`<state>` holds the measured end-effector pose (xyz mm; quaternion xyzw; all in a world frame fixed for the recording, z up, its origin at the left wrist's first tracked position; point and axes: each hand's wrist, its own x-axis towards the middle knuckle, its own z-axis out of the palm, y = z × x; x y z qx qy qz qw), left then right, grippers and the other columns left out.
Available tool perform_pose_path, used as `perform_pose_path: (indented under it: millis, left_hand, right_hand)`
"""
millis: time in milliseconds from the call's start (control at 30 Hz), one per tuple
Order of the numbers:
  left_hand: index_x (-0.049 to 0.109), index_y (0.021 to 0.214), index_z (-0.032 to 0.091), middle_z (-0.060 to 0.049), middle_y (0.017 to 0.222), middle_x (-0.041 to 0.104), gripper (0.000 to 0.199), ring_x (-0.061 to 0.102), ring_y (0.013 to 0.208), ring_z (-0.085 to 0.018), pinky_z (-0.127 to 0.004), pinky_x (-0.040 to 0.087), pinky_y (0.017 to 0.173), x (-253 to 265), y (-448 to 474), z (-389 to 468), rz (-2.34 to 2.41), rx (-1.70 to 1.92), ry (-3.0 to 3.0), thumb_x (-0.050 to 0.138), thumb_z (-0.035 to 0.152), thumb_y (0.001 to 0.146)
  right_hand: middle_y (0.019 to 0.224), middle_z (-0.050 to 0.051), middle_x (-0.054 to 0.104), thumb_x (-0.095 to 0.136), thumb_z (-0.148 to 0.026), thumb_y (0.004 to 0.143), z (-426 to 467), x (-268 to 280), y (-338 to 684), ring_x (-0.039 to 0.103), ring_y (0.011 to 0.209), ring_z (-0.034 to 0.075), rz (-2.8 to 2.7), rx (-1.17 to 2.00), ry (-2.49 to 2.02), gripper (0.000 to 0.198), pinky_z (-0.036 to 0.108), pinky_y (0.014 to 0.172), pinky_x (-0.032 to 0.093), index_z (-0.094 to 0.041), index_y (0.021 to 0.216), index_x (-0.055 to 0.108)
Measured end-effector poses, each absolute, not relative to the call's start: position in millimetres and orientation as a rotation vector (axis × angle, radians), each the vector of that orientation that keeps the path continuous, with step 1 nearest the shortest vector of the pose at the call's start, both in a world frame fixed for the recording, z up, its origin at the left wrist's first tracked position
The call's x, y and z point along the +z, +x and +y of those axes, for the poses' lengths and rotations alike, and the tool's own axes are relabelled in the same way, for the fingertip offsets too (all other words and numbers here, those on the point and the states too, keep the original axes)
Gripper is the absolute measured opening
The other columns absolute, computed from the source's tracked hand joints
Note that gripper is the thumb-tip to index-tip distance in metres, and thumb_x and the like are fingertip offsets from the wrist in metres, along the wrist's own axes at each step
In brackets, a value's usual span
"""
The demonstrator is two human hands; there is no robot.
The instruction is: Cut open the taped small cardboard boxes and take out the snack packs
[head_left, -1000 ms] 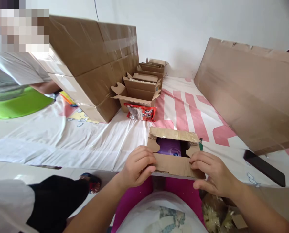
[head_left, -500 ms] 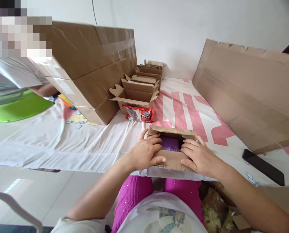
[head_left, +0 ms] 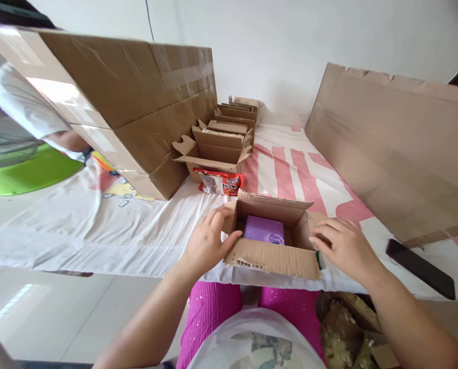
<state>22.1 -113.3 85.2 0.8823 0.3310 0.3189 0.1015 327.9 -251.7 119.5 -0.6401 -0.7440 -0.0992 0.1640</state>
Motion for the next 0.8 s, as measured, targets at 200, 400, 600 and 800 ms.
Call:
perform_pose_path:
  millis: [200, 400, 600, 800]
  left_hand:
    - [0.051, 0.122, 0.022, -0.015, 0.137, 0.047, 0.050, 0.055, 0.123, -0.031, -0.047, 0.053, 0.096, 70.5, 13.0, -111.4, 0.885, 0.952, 2.476, 0.068, 0.048, 0.082]
    - [0.068, 0.102, 0.023, -0.013, 0.146, 0.034, 0.033, 0.052, 0.127, -0.035, -0.046, 0.056, 0.094, 67.3, 8.5, -117.1, 0.802, 0.938, 2.496, 0.072, 0.045, 0.078]
    - [0.070, 0.095, 0.023, -0.011, 0.142, 0.038, 0.024, 0.050, 0.127, -0.034, -0.046, 0.055, 0.098, 66.3, 2.6, -126.5, 0.722, 0.896, 2.465, 0.075, 0.038, 0.077]
    - [0.069, 0.095, 0.023, -0.011, 0.142, 0.035, 0.019, 0.056, 0.119, -0.030, -0.037, 0.060, 0.084, 65.6, 3.8, -132.0, 0.758, 0.867, 2.398, 0.073, 0.034, 0.080]
  right_hand:
    - [0.097, 0.007, 0.071, 0.053, -0.016, 0.090, -249.4, 119.1, 324.7, 0.063, 0.099, 0.025, -2.208, -0.227, -1.682, 0.019, 0.045, 0.088, 0.052, -0.021, 0.097, 0.069]
    - [0.111, 0.009, 0.070, 0.057, -0.015, 0.087, -226.6, 121.3, 300.8, 0.067, 0.100, 0.025, -2.363, 0.045, -1.768, 0.028, 0.042, 0.086, 0.057, -0.020, 0.112, 0.067]
    - [0.126, 0.017, 0.064, 0.072, -0.042, 0.080, -194.5, 114.7, 286.4, 0.064, 0.112, 0.034, -2.500, 0.216, -2.054, 0.057, 0.047, 0.093, 0.051, -0.014, 0.129, 0.059]
    - [0.110, 0.011, 0.068, 0.070, -0.033, 0.081, -182.7, 109.8, 283.6, 0.067, 0.100, 0.031, -2.652, 0.271, -2.104, 0.028, 0.042, 0.084, 0.051, -0.019, 0.106, 0.068]
